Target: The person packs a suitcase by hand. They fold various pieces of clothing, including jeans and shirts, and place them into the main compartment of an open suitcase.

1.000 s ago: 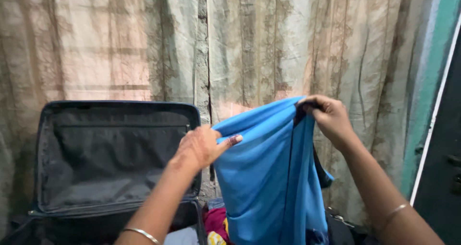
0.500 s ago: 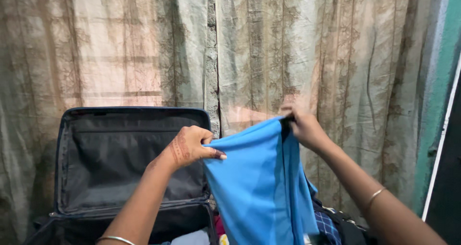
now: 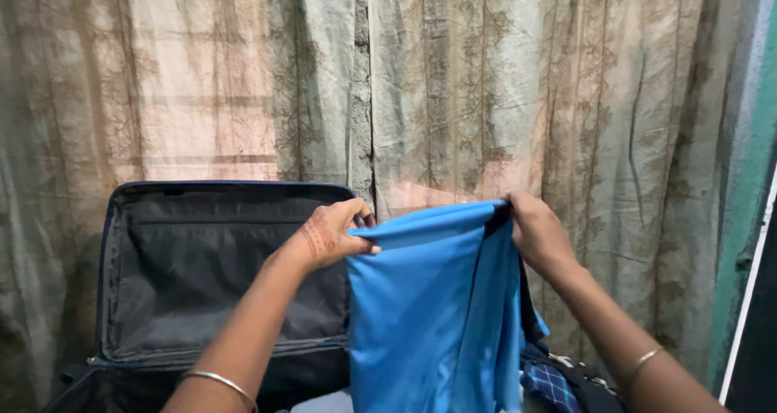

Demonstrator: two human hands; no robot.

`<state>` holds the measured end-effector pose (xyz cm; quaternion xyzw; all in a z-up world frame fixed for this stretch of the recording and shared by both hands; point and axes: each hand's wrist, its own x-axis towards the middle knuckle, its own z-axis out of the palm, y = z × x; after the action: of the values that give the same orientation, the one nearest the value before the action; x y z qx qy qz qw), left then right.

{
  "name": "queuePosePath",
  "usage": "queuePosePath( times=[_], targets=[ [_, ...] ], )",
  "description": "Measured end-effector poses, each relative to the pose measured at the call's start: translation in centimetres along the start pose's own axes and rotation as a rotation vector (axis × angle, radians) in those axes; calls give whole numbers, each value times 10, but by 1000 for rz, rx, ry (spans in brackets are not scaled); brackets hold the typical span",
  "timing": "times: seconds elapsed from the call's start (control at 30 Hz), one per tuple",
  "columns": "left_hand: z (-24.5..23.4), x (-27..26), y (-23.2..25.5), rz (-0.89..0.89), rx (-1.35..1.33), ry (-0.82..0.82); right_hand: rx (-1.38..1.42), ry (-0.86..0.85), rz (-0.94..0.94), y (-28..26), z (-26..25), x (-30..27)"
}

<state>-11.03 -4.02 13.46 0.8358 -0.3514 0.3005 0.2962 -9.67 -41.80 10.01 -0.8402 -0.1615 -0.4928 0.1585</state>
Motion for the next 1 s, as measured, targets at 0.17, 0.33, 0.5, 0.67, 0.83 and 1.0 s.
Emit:
queuePosePath(
  times=[0.17,0.33,0.5,0.67,0.83,1.0],
  targets=[
    [6,-1,-37,-198,263,-82,181,-23,-232,-7,20,3],
    [26,-26,-51,-288,149,178,-7,-99,47,-7,33,-10],
    [54,-27,-41,-470,-300,521,357,171,533,-38,42,-9],
    [95,-13,-49,-349,-470,826,1556,-92,708,-87,36,-14],
    [145,13,-25,-358,-388,922,1791,-476,531,-126,27,-21],
    [176,25,11,-375,-599,877,1576,-285,311,-129,41,-25]
  ],
)
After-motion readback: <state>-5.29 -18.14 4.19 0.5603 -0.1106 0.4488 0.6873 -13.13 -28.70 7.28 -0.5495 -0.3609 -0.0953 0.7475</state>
